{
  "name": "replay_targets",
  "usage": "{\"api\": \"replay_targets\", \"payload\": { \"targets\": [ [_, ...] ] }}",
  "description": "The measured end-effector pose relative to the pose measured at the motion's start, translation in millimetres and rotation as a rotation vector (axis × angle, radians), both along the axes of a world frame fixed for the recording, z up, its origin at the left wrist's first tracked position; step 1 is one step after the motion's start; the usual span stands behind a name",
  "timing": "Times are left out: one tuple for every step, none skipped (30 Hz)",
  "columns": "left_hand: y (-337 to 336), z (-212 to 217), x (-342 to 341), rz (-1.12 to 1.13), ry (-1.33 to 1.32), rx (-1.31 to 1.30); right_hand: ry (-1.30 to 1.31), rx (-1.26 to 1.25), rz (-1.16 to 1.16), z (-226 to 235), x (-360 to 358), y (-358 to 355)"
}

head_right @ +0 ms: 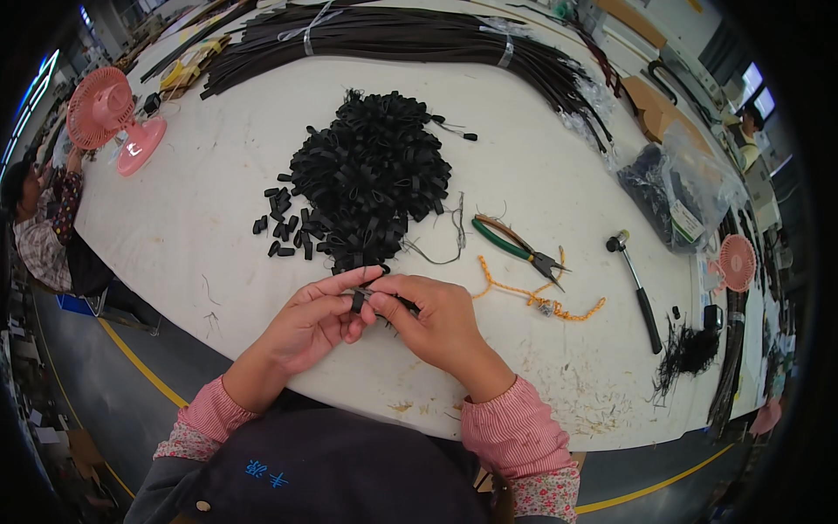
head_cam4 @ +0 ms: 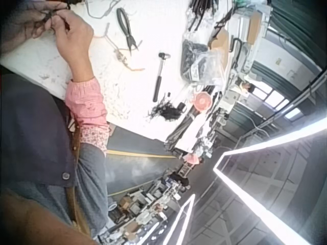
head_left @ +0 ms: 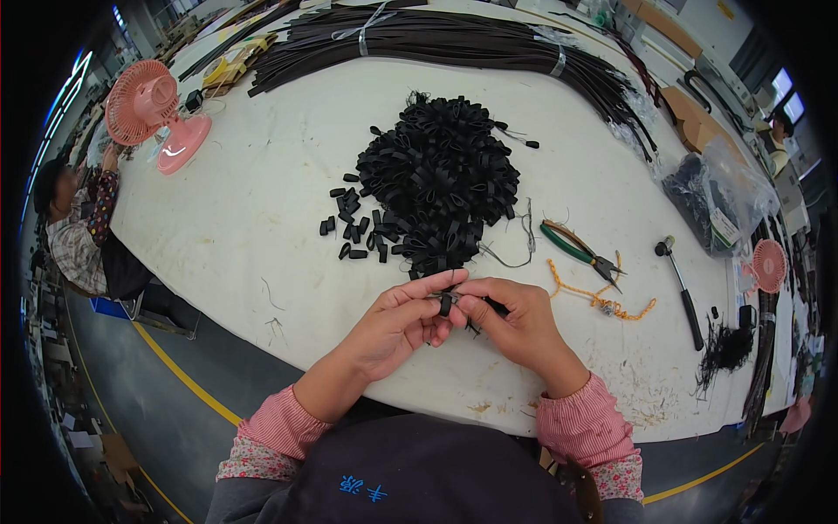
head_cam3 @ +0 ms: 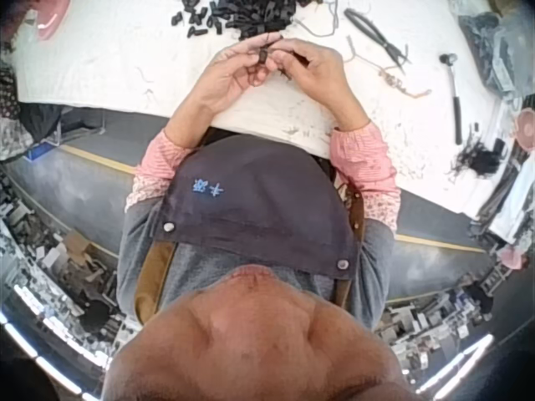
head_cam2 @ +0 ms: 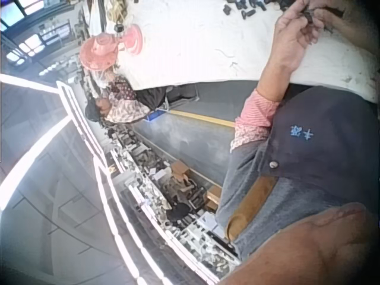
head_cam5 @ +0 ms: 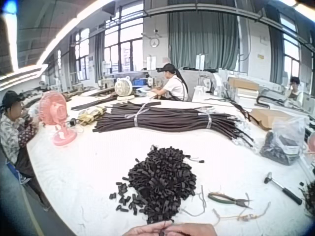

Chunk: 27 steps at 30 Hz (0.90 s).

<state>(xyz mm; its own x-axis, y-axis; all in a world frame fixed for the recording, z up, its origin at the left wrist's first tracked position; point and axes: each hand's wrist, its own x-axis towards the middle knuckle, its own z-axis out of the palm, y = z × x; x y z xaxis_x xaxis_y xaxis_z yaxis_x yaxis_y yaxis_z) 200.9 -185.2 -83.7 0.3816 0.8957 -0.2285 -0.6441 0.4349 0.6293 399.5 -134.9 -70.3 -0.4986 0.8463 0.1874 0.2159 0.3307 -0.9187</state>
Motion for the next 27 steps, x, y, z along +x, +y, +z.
{"api": "replay_targets", "payload": {
  "targets": [
    [0,0,0,0.001,0.000,-0.001,-0.042,0.015,0.008,5,1,0],
    [0,0,1,-0.003,-0.007,0.010,-0.084,0.030,0.014,8,1,0],
    [0,1,1,-0.007,-0.014,0.021,-0.084,0.030,0.013,7,1,0],
    [-1,3,1,-0.008,-0.014,0.022,-0.083,0.047,-0.005,6,1,1],
    [-1,6,1,0.013,0.027,0.030,-0.082,0.065,-0.025,4,2,2],
    [-1,8,0,0.035,0.067,0.039,-0.083,0.066,-0.027,2,3,3],
    [0,8,-2,0.033,0.066,0.040,-0.120,0.065,-0.126,0,4,5],
    [1,6,-4,0.129,0.224,0.111,-0.157,0.063,-0.223,-2,5,8],
    [2,5,-8,0.226,0.381,0.182,-0.245,0.070,-0.245,3,4,9],
    [2,7,-13,0.302,0.475,0.262,-0.247,0.071,-0.244,3,3,11],
    [5,9,-17,0.360,0.610,0.321,-0.307,0.136,-0.236,3,3,12],
    [8,11,-21,0.418,0.745,0.380,-0.367,0.201,-0.229,3,2,12],
    [11,9,-28,0.415,0.743,0.383,-0.408,0.285,-0.217,-3,2,15],
    [15,4,-36,0.533,1.042,0.512,-0.407,0.284,-0.216,-5,-1,16],
    [17,2,-40,0.648,1.341,0.641,-0.472,0.357,-0.195,-6,-4,16],
    [19,3,-41,0.647,1.344,0.641,-0.537,0.430,-0.175,-9,-6,16],
    [21,6,-40,0.731,1.506,0.735,-0.511,0.415,-0.172,-13,-5,17],
    [22,7,-38,0.816,1.666,0.830,-0.514,0.415,-0.176,-12,-4,17],
    [21,6,-35,0.813,1.662,0.833,-0.532,0.404,-0.196,-9,-3,16],
    [16,5,-31,0.665,1.426,0.700,-0.545,0.393,-0.209,-7,-3,15],
    [11,3,-25,0.519,1.187,0.568,-0.543,0.393,-0.206,-5,-2,14],
    [6,3,-20,0.521,1.188,0.566,-0.496,0.354,-0.236,-4,1,12],
    [1,6,-13,0.349,1.002,0.485,-0.450,0.314,-0.265,-2,4,10],
    [-2,7,-6,0.182,0.812,0.401,-0.450,0.315,-0.261,0,7,7],
    [-3,7,0,0.185,0.813,0.399,-0.412,0.364,-0.233,2,9,4],
    [-4,8,6,0.109,0.690,0.305,-0.374,0.412,-0.207,6,11,0],
    [-4,8,11,0.035,0.567,0.211,-0.343,0.515,-0.159,10,10,-4]
  ]
}}
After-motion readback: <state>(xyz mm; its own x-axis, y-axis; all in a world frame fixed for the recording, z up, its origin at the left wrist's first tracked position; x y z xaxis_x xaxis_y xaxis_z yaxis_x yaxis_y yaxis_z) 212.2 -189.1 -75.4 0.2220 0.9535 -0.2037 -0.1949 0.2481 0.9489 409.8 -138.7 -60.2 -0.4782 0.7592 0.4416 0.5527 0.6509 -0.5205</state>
